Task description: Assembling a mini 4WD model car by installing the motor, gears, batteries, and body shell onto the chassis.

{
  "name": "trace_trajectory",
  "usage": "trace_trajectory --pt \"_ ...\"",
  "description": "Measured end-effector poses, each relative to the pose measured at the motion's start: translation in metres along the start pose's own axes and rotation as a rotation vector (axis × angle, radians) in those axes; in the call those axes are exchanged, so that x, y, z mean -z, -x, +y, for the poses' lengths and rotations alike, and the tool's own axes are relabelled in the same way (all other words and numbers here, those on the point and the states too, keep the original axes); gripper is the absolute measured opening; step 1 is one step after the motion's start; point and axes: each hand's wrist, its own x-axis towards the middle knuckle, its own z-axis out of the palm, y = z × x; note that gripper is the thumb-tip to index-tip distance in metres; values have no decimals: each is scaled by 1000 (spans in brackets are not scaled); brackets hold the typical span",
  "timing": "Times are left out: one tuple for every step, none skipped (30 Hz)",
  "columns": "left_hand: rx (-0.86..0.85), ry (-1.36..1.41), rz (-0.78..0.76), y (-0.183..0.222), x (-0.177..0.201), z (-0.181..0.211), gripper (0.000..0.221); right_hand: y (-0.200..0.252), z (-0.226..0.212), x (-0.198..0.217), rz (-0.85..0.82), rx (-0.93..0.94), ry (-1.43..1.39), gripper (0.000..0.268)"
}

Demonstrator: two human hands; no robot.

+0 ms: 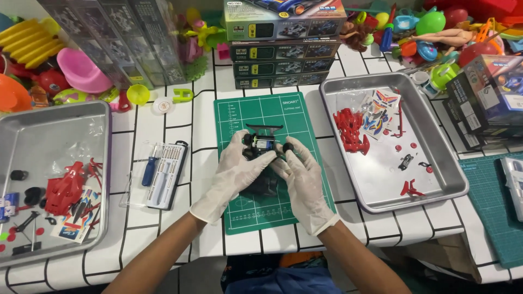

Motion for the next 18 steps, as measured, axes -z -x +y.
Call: trace_trajectory --pt "-23 63 19 1 1 -1 83 -5 0 0 9 2 24 38" --pt "-45 125 37 1 2 -2 68 -10 0 0 18 4 47 37" --pt "-46 128 35 3 3 -1 68 -13 -1 -1 19 6 50 37" --pt "-76 217 69 4 4 -1 56 -16 -2 -2 21 11 66 36" --pt "-101 303 102 7 4 -1 47 -18 -2 -2 25 12 81 35" --pt "-98 304 99 1 3 -9 47 -26 4 2 28 10 83 35" --pt "-148 457 110 -6 0 -16 41 -34 9 7 19 18 110 36" --pt "-196 610 122 -11 -2 -22 36 -42 14 12 9 26 138 36" --pt "-195 612 117 -13 -3 -24 36 -45 17 13 13 26 140 36" --pt "-212 641 117 -14 -3 -25 35 -48 19 14 27 40 155 35" --pt "-231 670 119 -16 -3 -26 34 -52 21 15 38 55 168 34" --pt "-232 671 115 -13 -2 -24 34 -50 18 12 41 58 170 34" --pt "-239 708 93 -10 1 -23 37 -48 16 10 67 66 186 33" --pt "-245 745 70 -7 3 -21 39 -46 14 7 92 74 202 32" --pt "-245 745 68 -8 1 -24 39 -46 14 5 95 74 202 32" --pt "-270 720 67 -10 -2 -26 37 -46 13 3 114 87 230 31" --pt "-295 694 64 -10 -4 -28 35 -45 13 1 135 100 257 29" --pt "-293 693 60 -15 -7 -33 35 -42 12 -1 139 99 257 29"
